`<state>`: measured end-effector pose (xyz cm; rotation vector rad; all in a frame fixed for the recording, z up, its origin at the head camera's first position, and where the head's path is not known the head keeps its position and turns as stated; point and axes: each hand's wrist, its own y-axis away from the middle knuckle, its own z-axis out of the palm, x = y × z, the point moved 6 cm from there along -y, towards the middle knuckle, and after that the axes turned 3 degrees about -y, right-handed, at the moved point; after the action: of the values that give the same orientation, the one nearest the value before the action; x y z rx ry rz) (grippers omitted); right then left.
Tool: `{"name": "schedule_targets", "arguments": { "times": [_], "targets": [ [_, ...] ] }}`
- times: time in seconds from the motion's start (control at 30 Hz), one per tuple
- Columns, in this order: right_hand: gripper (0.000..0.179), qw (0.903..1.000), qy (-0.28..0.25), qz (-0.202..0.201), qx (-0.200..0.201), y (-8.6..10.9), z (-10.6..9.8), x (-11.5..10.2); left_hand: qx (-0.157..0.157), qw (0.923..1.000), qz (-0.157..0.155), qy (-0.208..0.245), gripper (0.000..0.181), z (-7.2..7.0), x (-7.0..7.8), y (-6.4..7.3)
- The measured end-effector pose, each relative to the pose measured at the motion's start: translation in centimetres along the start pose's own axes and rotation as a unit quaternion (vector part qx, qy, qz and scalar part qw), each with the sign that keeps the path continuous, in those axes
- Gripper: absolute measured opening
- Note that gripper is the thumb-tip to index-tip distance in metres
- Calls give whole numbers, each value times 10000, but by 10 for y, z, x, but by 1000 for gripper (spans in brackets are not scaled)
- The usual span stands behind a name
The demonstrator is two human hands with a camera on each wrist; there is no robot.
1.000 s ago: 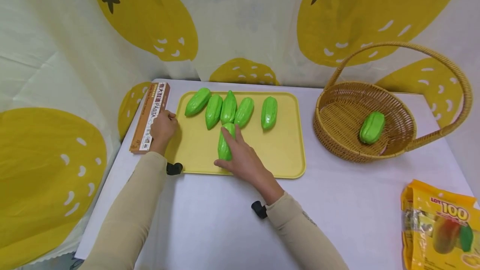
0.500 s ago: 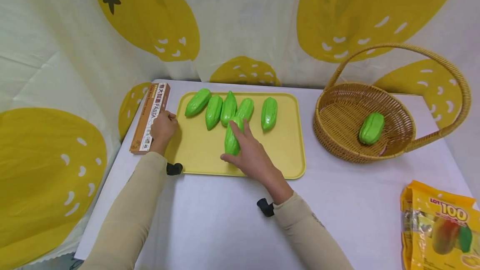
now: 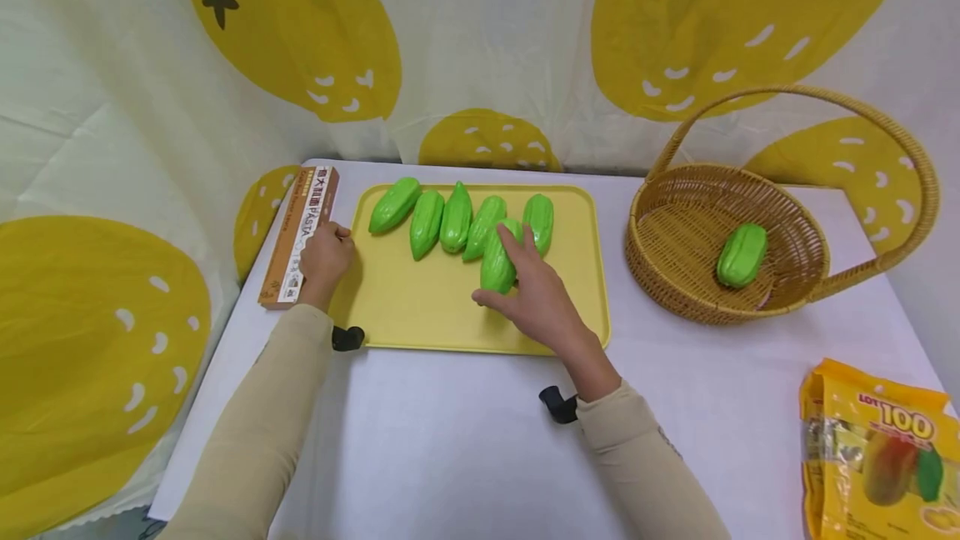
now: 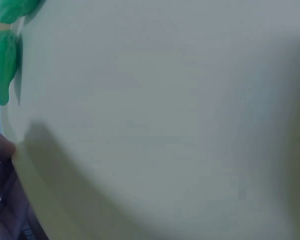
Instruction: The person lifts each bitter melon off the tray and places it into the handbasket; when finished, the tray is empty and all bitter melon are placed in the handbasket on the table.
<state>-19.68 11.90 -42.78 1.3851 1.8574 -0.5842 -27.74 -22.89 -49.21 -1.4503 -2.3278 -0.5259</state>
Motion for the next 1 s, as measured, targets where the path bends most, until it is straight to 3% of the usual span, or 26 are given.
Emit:
{"name": "schedule_targets", "arguments": {
  "times": [0.33,0.73,1.0],
  "targets": [
    [103,9977,-590,114,304,6,-36,15,-57,10000,-30,-69,32,1,0,0],
    [103,9967,-294,201,731,16,-72,24,-109,9999,0,-44,33,2,0,1],
    [105,9926,-623,408,960,17,-99,39,-10,10000,-7,-90,32,0,0,-2]
  ]
}}
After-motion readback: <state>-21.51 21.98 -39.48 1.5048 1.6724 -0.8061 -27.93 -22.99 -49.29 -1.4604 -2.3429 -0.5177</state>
